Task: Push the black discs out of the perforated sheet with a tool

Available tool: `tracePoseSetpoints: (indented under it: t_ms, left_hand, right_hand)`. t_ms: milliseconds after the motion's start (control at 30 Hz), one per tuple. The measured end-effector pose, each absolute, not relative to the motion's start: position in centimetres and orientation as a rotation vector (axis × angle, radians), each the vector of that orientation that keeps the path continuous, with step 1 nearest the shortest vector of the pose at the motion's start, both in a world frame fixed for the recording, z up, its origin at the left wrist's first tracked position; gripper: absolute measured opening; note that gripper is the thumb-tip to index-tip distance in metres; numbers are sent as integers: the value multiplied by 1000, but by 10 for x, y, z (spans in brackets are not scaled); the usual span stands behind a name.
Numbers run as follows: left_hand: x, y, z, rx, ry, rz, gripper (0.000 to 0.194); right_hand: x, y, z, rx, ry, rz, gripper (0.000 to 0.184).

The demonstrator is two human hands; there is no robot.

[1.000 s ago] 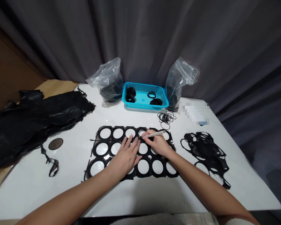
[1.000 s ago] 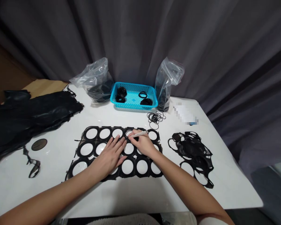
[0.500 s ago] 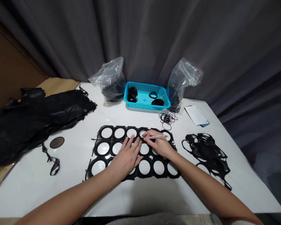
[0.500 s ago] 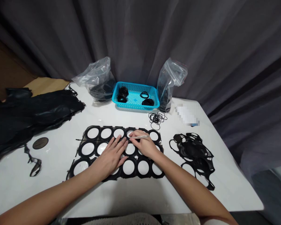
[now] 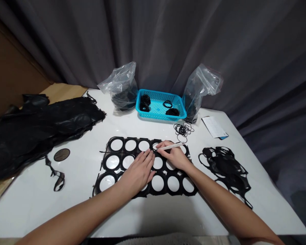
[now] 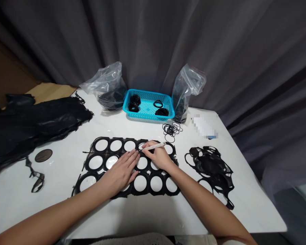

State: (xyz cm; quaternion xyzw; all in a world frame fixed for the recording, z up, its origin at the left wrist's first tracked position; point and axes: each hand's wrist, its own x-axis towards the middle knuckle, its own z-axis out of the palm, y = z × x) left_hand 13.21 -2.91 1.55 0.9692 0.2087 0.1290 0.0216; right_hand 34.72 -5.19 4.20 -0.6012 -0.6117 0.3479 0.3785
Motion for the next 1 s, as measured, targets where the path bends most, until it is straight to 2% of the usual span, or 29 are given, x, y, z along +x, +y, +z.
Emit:
tracePoseSetpoints:
  t_ms: [700, 833, 1000]
  left_hand:
    - [132, -29, 16, 3035, 643, 404, 49]
    - [133, -29, 14, 3028, 656, 429, 49]
    - [133, -28, 13, 3034, 643, 427, 49]
  right_hand:
    - [347, -52, 41, -1541, -1626, 816, 17]
    - [336, -62, 37, -1520, -1911, 539, 11]
    - [336, -56, 31, -1642, -2220, 84, 20]
